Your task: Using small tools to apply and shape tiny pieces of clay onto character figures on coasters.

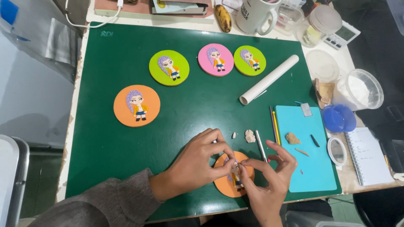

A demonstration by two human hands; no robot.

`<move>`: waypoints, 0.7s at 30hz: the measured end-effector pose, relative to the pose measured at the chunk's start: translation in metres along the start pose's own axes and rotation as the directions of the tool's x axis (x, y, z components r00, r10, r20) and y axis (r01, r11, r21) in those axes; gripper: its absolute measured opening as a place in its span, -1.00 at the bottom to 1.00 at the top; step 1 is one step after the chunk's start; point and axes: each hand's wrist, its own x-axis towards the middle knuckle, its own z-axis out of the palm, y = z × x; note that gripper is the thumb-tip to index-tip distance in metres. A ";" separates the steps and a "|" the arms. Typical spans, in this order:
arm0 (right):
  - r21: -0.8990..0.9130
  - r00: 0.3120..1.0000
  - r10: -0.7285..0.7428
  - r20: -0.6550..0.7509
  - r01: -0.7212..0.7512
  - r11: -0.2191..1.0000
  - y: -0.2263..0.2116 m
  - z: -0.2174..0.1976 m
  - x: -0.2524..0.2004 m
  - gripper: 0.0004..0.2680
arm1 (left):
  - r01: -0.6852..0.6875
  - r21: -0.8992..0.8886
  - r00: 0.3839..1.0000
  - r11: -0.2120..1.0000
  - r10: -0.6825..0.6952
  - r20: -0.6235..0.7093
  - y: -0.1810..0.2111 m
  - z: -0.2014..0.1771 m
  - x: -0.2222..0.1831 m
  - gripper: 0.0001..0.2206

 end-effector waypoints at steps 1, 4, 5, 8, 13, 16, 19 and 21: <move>0.002 1.000 -0.004 -0.004 0.004 1.000 -0.001 0.000 0.001 -0.99 | -0.004 0.004 1.000 1.000 0.004 -0.002 0.000 0.000 0.001 -0.96; -0.030 1.000 -0.025 0.005 0.025 0.999 0.000 -0.001 0.001 -0.98 | 0.061 -0.004 0.998 0.998 -0.061 0.011 0.001 0.000 0.000 -0.97; -0.040 1.000 -0.027 0.003 0.027 0.999 0.001 0.000 0.001 -0.97 | 0.077 -0.029 0.997 0.997 -0.076 0.024 0.003 -0.001 0.001 -0.95; -0.024 1.000 -0.013 -0.008 0.013 1.000 0.003 0.000 0.000 -0.96 | 0.120 -0.083 0.992 0.989 -0.115 0.057 0.008 -0.005 0.001 -0.95; 0.013 0.999 -0.021 -0.043 0.022 1.000 0.011 -0.004 0.004 -0.98 | 0.197 -0.191 0.978 0.962 -0.178 0.111 0.012 -0.005 0.003 -0.94; -0.045 0.991 -0.116 -0.068 0.113 0.993 0.015 -0.005 0.009 -0.97 | 0.320 -0.407 0.945 0.856 -0.255 0.206 0.010 -0.003 0.003 -0.90; -0.021 0.981 -0.165 -0.100 0.164 0.986 0.016 -0.003 0.013 -0.91 | 0.419 -0.630 0.908 0.654 -0.313 0.279 0.010 -0.005 0.004 -0.86; 0.003 0.986 -0.151 -0.071 0.152 0.988 0.017 -0.004 0.014 -0.93 | 0.476 -0.715 0.879 0.512 -0.305 0.367 0.007 -0.006 0.006 -0.85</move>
